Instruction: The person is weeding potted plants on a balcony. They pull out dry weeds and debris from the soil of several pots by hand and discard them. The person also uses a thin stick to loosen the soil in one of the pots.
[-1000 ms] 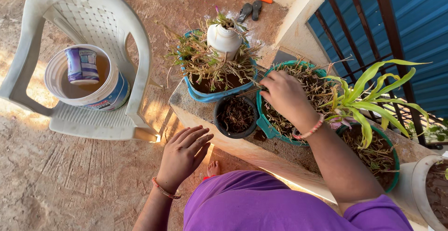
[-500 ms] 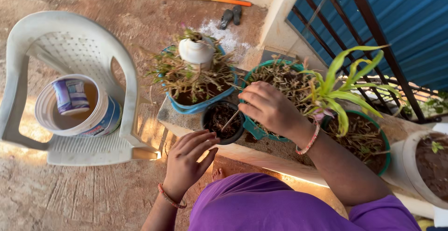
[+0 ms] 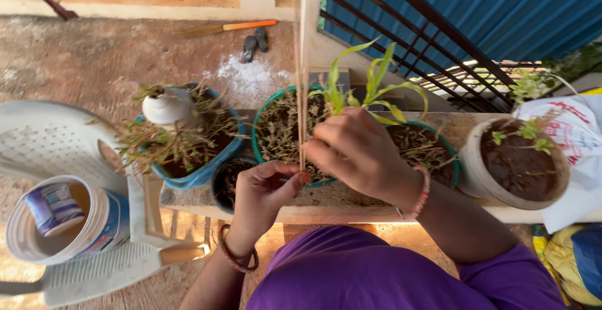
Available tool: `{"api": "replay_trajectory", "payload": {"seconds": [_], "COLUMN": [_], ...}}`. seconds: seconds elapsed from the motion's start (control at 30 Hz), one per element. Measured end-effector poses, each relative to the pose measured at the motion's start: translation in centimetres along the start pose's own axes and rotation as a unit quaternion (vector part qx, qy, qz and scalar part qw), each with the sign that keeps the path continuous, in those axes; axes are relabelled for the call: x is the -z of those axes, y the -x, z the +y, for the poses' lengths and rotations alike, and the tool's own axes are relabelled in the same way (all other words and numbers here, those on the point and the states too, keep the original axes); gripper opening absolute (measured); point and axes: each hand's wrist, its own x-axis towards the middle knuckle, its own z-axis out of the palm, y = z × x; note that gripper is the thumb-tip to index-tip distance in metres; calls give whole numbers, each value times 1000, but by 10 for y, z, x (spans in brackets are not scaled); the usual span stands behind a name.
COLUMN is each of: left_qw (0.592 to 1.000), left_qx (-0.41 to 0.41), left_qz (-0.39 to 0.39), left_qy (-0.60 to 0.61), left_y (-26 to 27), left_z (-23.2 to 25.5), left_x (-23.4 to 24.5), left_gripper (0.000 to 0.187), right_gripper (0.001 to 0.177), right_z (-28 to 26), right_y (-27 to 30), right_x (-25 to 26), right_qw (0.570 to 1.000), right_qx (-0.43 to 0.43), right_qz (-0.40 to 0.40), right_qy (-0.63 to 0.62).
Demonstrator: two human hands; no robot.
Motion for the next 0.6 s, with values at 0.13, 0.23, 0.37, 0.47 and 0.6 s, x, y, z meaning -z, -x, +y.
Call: {"api": "replay_trajectory", "payload": {"seconds": [0.13,0.23,0.37,0.47,0.6], "left_qw": [974,918,861,855,862], "left_qx": [-149,-257,-366,-386,-313], "left_qz": [-40,-91,-140,-185,-263], "left_qy": [-165,-288,-324,-293,-301], "left_y": [-15,-33,-51,-54,-57], "left_z": [16,17,3,-22,-64], "left_x": [-52,-91,-138,-151,-164], "left_gripper": [15,16,23,25,24], "right_gripper": [44,21,14,12,14], "right_z": [26,53,76,86,94], "right_y": [62,100,176,235,276], "right_x": [1,-15,-22,-20,-47], "right_qw": [790,737,822,778,781], "right_qx": [-106,-79,-196,-287,-460], "right_qz": [100,129,178,234,184], "right_qy": [-596,-659,-505,-507,-380]}}
